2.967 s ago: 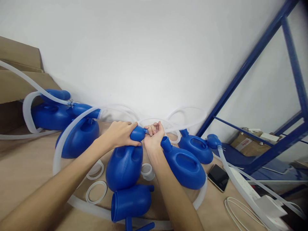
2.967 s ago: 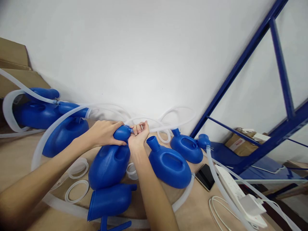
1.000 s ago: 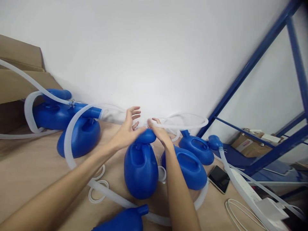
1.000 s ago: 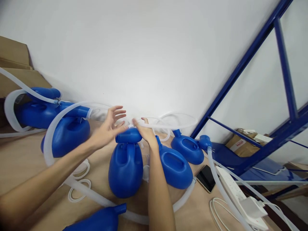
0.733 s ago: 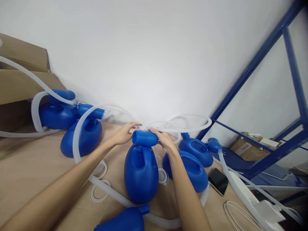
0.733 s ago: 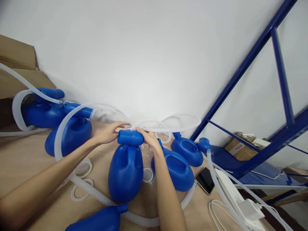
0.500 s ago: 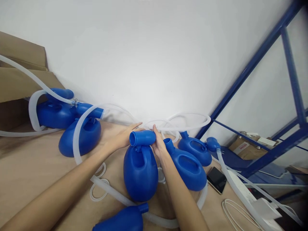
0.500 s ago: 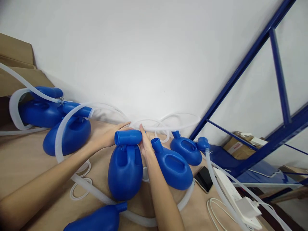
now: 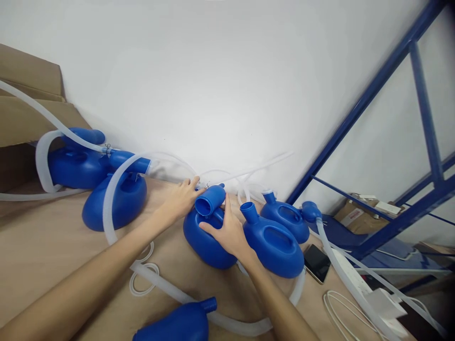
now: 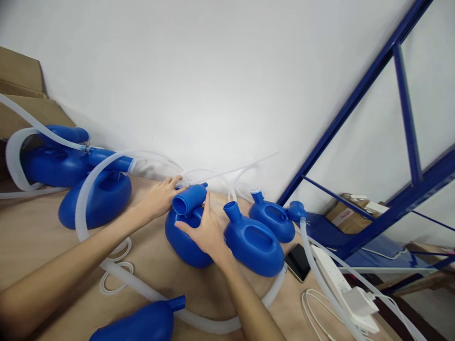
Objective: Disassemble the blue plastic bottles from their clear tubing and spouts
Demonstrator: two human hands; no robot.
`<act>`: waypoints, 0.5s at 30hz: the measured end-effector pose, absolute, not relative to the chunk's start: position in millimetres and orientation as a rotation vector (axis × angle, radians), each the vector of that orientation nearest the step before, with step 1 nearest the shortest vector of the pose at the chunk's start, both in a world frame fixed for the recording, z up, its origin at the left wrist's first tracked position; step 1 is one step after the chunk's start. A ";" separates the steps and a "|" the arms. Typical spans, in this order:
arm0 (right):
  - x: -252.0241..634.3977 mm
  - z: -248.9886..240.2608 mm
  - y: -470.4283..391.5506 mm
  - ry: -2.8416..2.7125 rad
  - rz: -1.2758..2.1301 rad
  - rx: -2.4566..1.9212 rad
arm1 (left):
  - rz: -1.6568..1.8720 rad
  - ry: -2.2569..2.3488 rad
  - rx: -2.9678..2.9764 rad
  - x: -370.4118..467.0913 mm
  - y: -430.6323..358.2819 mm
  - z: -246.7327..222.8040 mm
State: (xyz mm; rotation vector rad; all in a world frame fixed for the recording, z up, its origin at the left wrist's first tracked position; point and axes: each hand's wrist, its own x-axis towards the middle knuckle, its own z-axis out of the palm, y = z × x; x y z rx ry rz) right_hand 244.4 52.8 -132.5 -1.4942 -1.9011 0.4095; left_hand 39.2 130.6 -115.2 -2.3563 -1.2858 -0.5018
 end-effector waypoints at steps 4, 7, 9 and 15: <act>239.2 -139.5 61.2 -1.955 0.328 -1.458 | -0.641 -1.125 -2.516 24.1 152.0 -118.7; 237.8 -140.1 63.0 -1.960 0.336 -1.441 | -0.714 -1.039 -2.647 21.8 160.8 -120.3; 238.1 -139.7 62.7 -1.955 0.336 -1.436 | -0.745 -1.089 -2.702 24.6 159.1 -119.0; 239.6 -140.4 62.3 -1.960 0.351 -1.381 | -0.762 -1.460 -2.858 31.9 140.7 -104.7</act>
